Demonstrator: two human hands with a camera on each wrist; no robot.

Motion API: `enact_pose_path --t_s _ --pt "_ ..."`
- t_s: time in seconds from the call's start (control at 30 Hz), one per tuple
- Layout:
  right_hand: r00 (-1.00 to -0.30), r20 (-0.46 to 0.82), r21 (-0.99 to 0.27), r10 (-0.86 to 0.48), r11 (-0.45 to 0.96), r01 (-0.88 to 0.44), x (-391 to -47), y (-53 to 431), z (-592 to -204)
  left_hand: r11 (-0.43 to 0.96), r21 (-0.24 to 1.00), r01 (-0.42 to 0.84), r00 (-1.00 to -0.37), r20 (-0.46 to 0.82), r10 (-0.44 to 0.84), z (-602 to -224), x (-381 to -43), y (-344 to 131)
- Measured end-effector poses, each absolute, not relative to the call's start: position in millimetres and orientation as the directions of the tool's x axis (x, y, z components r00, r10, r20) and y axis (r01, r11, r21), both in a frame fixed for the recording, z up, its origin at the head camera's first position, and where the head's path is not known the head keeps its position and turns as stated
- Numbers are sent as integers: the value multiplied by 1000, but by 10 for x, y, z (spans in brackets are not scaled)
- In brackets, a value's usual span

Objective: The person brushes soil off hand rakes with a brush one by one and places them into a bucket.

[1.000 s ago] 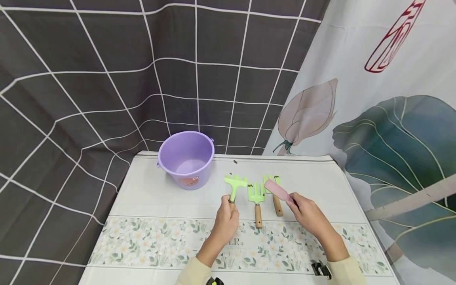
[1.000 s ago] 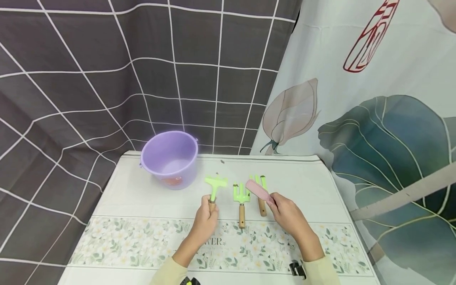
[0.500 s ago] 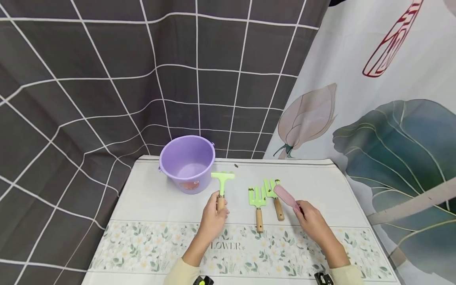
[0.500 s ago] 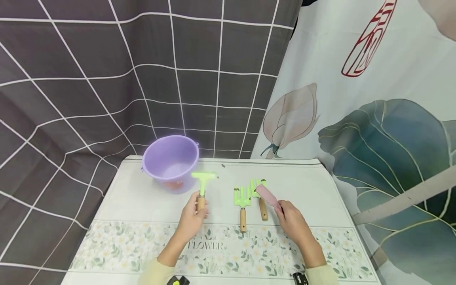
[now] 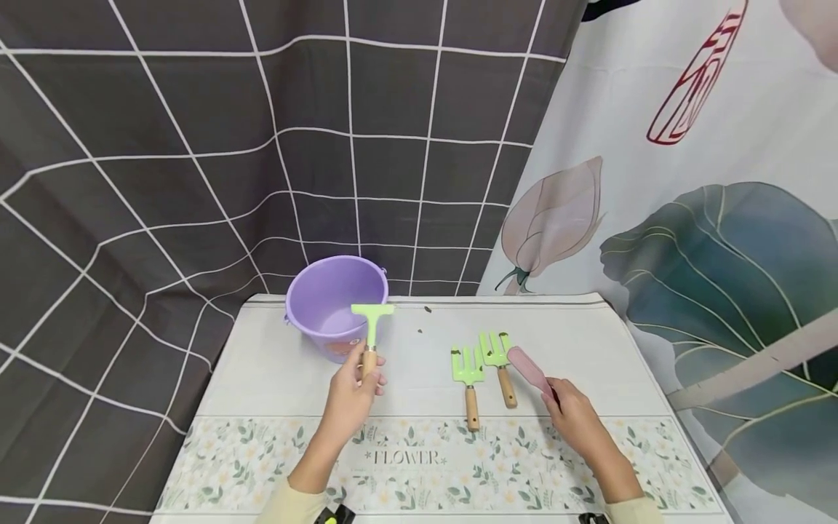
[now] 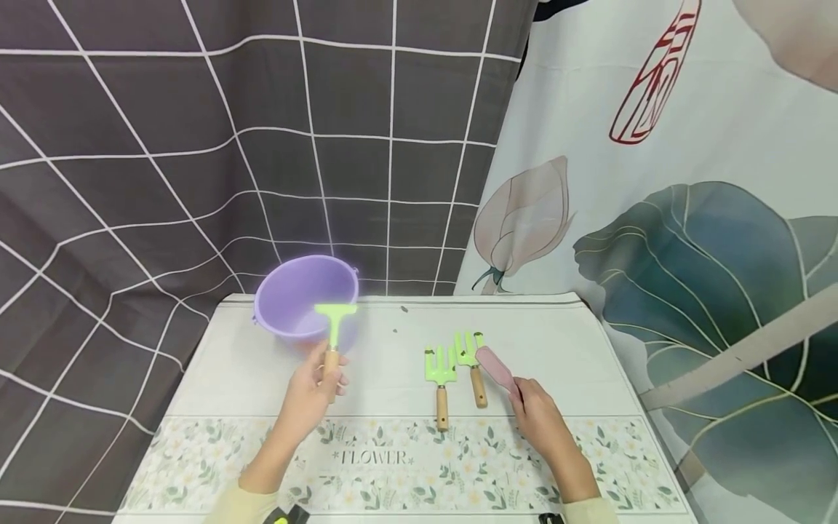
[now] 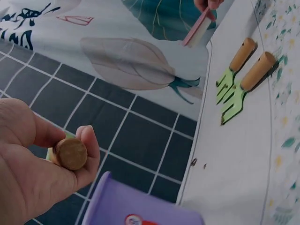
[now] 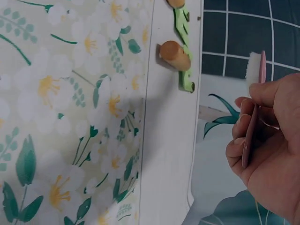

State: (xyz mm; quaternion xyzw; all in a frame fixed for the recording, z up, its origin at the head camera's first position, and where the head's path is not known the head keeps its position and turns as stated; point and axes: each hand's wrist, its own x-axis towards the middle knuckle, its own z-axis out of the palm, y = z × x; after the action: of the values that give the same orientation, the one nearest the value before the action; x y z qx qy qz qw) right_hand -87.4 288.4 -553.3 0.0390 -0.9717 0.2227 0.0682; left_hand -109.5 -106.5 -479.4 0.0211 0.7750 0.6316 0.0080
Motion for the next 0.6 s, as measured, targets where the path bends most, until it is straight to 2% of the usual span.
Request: enact_pose_path --t_s 0.3,0.6 --pt "-988 152 -455 -33 885 -99 -826 2932 -5590 282 959 -2 -1000 3 -20 -4620 -1252 -1438" --pt "-995 102 -479 -10 876 -58 -762 2889 -5599 474 880 -19 -998 10 -60 -4528 -1441 -1728"
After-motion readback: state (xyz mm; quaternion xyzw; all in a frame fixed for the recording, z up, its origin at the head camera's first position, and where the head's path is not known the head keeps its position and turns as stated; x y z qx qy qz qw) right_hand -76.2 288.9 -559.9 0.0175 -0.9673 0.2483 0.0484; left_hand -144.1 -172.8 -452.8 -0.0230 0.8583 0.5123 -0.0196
